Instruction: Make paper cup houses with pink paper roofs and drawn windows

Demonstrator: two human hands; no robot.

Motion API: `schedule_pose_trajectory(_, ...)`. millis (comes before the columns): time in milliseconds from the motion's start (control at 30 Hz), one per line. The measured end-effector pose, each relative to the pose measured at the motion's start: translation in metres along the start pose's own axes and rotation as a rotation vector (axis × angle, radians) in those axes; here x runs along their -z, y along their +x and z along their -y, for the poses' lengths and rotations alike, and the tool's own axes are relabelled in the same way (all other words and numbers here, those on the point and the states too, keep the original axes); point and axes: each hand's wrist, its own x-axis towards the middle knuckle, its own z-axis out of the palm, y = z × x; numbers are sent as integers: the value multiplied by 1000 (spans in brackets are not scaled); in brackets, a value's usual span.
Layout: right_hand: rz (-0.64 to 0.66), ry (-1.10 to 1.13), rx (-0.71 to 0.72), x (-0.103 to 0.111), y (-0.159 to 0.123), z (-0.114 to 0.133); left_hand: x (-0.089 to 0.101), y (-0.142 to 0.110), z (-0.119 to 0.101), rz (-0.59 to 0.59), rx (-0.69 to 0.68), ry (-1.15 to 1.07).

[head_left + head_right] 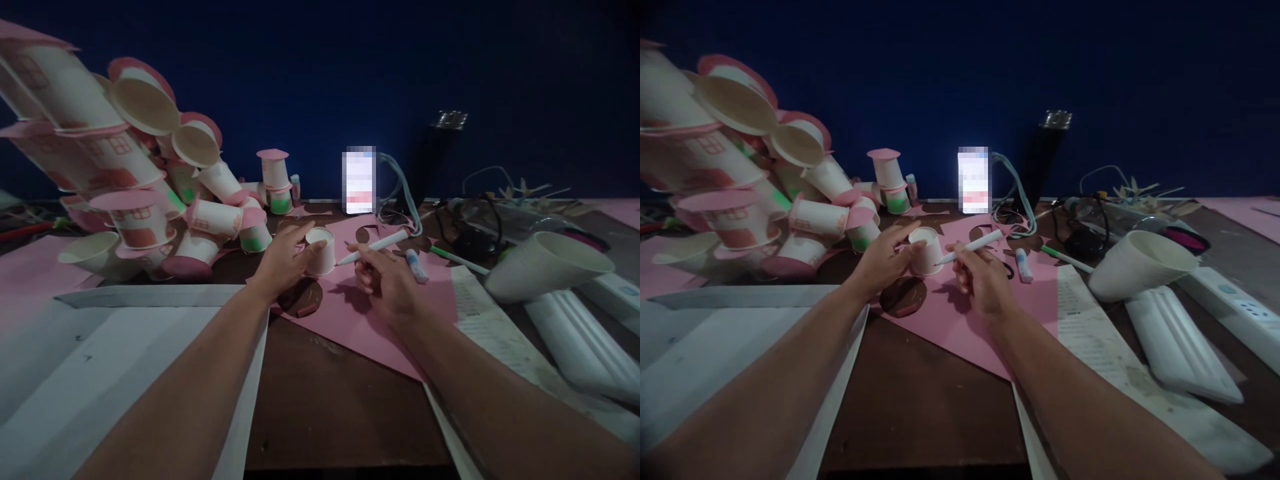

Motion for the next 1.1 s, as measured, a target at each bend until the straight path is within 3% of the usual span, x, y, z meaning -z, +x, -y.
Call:
schedule_pose_trajectory(267,19,-153,15,-3,-5,-1,0,1,-1,-7,38,-164)
schedule_pose_trajectory(567,166,-547,137,-14,-18,9,2,1,-1,-6,85,-183)
schedule_pose_trajectory(1100,228,-971,313,-35,-2,-6,2,2,-3,-45,122,-199)
